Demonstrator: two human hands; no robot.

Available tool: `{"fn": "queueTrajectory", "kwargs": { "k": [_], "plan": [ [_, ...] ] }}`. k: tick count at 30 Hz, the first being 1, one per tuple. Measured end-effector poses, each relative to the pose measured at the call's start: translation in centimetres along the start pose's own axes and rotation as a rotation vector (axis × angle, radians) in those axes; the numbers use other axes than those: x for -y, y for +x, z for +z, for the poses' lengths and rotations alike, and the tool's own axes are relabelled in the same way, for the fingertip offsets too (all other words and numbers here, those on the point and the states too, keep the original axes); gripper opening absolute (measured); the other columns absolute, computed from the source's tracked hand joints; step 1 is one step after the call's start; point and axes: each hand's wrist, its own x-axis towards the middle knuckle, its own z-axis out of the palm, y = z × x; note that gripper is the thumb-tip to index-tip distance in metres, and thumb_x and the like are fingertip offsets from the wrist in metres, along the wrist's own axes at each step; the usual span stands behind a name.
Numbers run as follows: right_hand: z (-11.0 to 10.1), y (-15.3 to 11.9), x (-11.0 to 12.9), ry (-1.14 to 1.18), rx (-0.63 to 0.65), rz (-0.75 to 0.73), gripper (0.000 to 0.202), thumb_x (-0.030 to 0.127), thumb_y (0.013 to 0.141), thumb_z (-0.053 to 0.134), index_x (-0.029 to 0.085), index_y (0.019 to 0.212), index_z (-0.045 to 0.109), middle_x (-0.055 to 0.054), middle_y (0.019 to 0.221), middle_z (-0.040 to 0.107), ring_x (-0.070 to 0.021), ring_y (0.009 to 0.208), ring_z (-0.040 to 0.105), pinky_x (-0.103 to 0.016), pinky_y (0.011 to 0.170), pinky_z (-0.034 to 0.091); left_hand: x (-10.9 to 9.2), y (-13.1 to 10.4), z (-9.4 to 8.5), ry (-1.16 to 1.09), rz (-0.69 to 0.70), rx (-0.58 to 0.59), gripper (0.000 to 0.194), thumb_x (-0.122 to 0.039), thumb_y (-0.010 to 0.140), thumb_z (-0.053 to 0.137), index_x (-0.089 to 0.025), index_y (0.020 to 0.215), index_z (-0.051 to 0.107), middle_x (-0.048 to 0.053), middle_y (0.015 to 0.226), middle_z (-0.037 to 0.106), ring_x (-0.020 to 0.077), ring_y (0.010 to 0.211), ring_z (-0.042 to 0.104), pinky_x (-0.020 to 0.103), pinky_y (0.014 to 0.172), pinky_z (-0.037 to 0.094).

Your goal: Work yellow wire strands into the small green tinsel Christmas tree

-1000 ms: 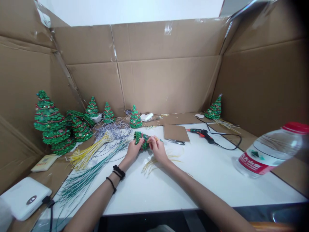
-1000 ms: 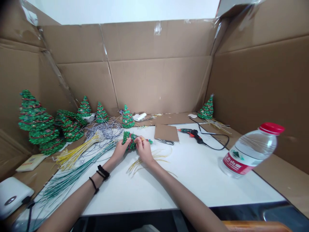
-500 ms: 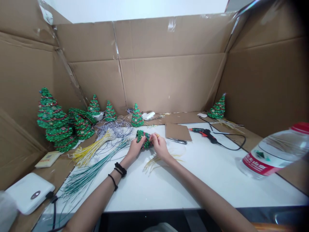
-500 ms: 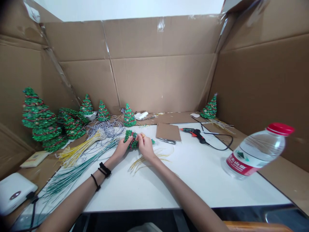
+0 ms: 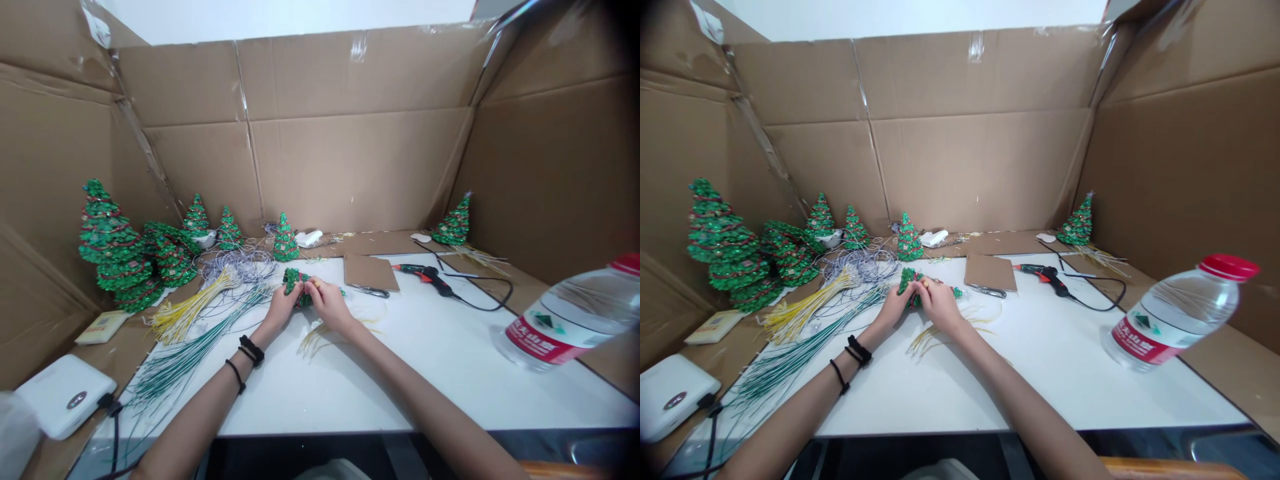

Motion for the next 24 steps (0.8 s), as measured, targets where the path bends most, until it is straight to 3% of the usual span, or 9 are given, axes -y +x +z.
{"fn": "queueTrajectory", "kwargs": {
  "k": [8,15,19,24],
  "plan": [
    [1.4,-0.8,-0.9,0.415,-0.243,0.224,0.039,0.046,0.092,0.028,0.021,0.070,0.047,0.005,0.052,0.036,-0.0126,0.047,0.037,-0.024,0.048,0.032,0.3,0.2,0.3,-0.012,-0.041,-0.007,0.042,-0.054,0.073,0.055,-0.013,0.072,0.062,0.001,0.062,0.057,0.0128,0.058,0.048,0.025,0.060,0.039],
    [-0.3,-0.9,-0.1,-0.035,0.008,-0.069,0.026,0.035,0.091,0.035,0.021,0.073,0.048,-0.002,0.066,0.053,-0.0163,0.062,0.049,-0.025,0.062,0.034,0.1,-0.2,0.2,0.013,-0.003,0.037,0.040,-0.051,0.075,0.055,-0.012,0.073,0.063,0.002,0.067,0.060,0.0138,0.063,0.050,0.025,0.062,0.040],
    [-0.6,-0.2,0.2,-0.026,-0.063,0.014,0.031,0.035,0.092,0.031,0.022,0.068,0.046,0.001,0.055,0.047,-0.0146,0.051,0.045,-0.025,0.055,0.031,0.2,-0.2,0.4,0.027,-0.001,0.016,0.041,-0.052,0.074,0.055,-0.011,0.077,0.065,0.004,0.071,0.063,0.0157,0.066,0.052,0.026,0.064,0.041],
    [0.3,-0.1,-0.5,0.265,-0.243,0.171,0.042,0.047,0.092,0.029,0.021,0.064,0.047,0.004,0.050,0.038,-0.0128,0.047,0.039,-0.025,0.051,0.031,0.2,-0.1,0.7,0.022,-0.030,-0.002,0.041,-0.052,0.075,0.054,-0.012,0.074,0.063,0.002,0.065,0.061,0.0144,0.062,0.050,0.026,0.062,0.040]
  ]
}}
